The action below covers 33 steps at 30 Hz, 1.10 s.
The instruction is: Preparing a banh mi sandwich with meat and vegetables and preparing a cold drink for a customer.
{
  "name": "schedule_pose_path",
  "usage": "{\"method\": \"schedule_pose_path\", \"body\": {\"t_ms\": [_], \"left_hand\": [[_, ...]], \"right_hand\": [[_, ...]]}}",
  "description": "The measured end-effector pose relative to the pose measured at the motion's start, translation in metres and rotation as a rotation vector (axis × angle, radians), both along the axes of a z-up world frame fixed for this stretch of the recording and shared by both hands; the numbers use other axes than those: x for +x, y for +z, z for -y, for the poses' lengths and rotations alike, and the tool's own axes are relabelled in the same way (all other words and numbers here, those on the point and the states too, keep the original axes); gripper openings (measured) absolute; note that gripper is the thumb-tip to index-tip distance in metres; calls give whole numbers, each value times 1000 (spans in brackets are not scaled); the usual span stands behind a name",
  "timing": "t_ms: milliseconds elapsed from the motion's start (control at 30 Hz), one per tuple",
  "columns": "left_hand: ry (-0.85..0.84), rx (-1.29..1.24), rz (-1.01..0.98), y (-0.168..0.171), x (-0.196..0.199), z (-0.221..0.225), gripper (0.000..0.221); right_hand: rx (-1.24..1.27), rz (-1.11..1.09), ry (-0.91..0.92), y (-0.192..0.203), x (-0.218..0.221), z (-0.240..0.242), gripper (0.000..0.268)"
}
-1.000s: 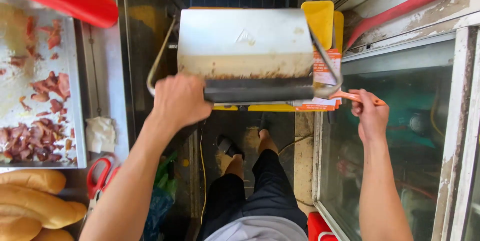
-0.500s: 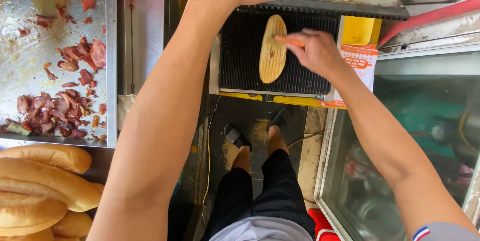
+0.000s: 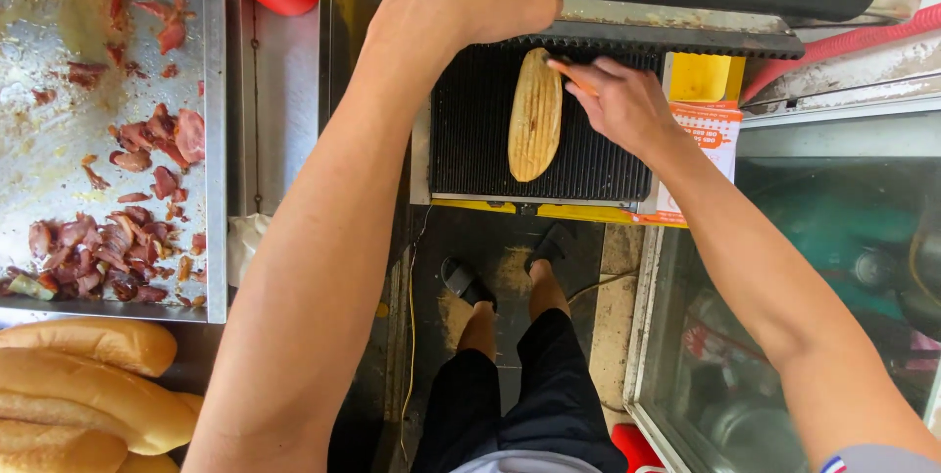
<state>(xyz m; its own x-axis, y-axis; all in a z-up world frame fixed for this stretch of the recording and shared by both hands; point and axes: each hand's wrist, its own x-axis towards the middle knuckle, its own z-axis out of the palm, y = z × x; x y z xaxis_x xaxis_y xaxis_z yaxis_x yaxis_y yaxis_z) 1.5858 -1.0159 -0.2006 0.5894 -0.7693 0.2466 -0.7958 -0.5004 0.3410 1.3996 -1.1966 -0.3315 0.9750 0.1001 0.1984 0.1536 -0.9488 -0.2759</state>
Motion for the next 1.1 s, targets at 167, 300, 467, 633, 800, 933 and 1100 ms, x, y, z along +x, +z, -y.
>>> {"method": "schedule_pose_path", "body": {"t_ms": [167, 300, 467, 633, 800, 933, 1100], "left_hand": [[-13, 28, 11, -1, -4, -5, 22], [-18, 17, 48, 9, -6, -5, 22], [-30, 20, 60, 15, -8, -6, 26], [-54, 34, 79, 17, -8, -7, 31], [-27, 96, 17, 19, -8, -4, 32], [16, 202, -82, 18, -10, -2, 33], [33, 242, -98, 19, -14, -8, 32]], "right_hand": [[59, -125, 117, -23, -44, -44, 38], [179, -356, 157, -9, -81, -49, 31], [520, -326, -314, -38, -37, 19, 18], [1482, -217, -712, -120, -46, 55, 20], [901, -32, -885, -83, -60, 46, 23], [500, 115, -361, -52, -33, 2, 18], [-16, -90, 141, -63, -86, -47, 35]]}}
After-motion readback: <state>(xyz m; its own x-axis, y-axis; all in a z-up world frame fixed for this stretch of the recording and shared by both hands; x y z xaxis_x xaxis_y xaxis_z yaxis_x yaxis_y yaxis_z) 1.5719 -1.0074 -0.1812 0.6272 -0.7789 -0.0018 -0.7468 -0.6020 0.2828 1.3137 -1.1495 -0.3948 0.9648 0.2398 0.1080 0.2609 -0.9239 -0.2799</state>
